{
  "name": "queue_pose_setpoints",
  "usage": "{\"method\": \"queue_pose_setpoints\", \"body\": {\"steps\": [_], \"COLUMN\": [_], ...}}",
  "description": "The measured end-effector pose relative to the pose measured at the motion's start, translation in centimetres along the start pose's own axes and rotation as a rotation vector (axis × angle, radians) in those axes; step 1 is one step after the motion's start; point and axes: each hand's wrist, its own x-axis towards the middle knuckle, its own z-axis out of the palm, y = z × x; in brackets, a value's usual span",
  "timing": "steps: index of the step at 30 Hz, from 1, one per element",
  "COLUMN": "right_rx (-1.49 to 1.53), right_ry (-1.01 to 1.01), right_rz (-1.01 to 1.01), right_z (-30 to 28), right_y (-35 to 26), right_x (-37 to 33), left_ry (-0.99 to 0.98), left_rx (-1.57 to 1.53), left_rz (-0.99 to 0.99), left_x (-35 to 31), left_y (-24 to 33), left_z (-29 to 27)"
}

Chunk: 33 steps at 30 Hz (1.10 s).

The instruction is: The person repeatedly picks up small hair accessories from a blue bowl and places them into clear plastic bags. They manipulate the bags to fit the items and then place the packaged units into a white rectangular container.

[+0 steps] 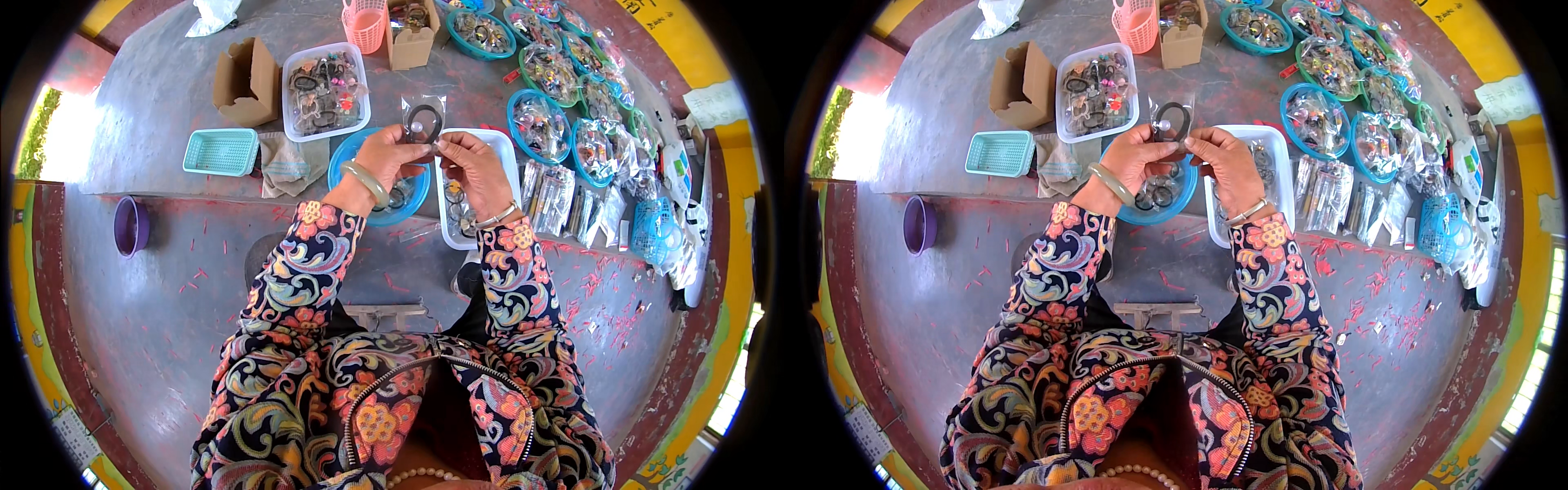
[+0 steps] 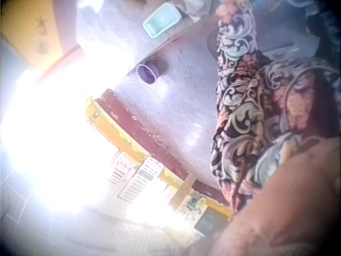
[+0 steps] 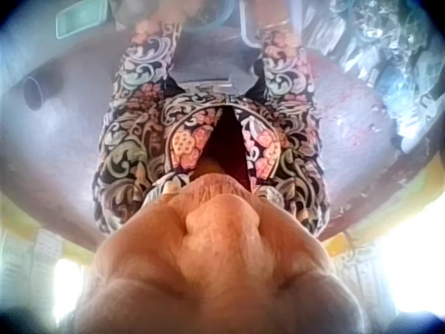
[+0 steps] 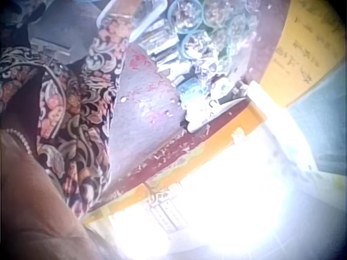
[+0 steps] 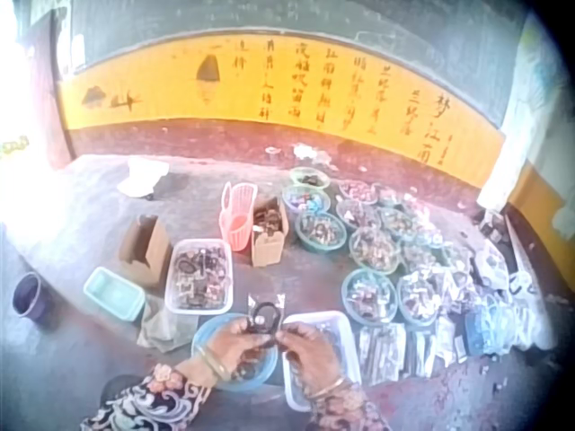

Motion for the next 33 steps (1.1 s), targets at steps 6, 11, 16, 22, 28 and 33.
{"method": "queue_pose_setpoints", "body": {"steps": [6, 11, 16, 22, 28, 33], "right_rx": [-0.001, 0.063, 0.130, 0.193, 0.087, 0.031], "right_ry": [-0.003, -0.042, -0.002, 0.052, -0.006, -0.042], "right_rz": [0.029, 0.081, 0.070, 0.023, 0.117, 0.131], "right_z": [-0.5, -0.8, -1.4, -1.8, -1.2, -1.2], "right_y": [-1.0, -0.9, -0.5, -0.3, -0.6, -0.9], "right_x": [-0.2, 0.0, 0.3, 0.5, 0.4, 0.1], "left_ry": [-0.108, -0.156, -0.225, 0.054, 0.047, 0.121], "left_rx": [0.227, 0.327, 0.426, 0.180, -0.097, -0.039], "left_rz": [0.005, 0.029, -0.001, -0.073, 0.010, 0.105], "left_x": [-0.2, -0.7, -0.4, 0.1, 0.7, 0.6], "left_y": [0.0, 0.4, 0.4, 0.1, -0.1, 0.0], "left_z": [0.0, 0.3, -0.1, -0.3, -1.5, -0.8]}}
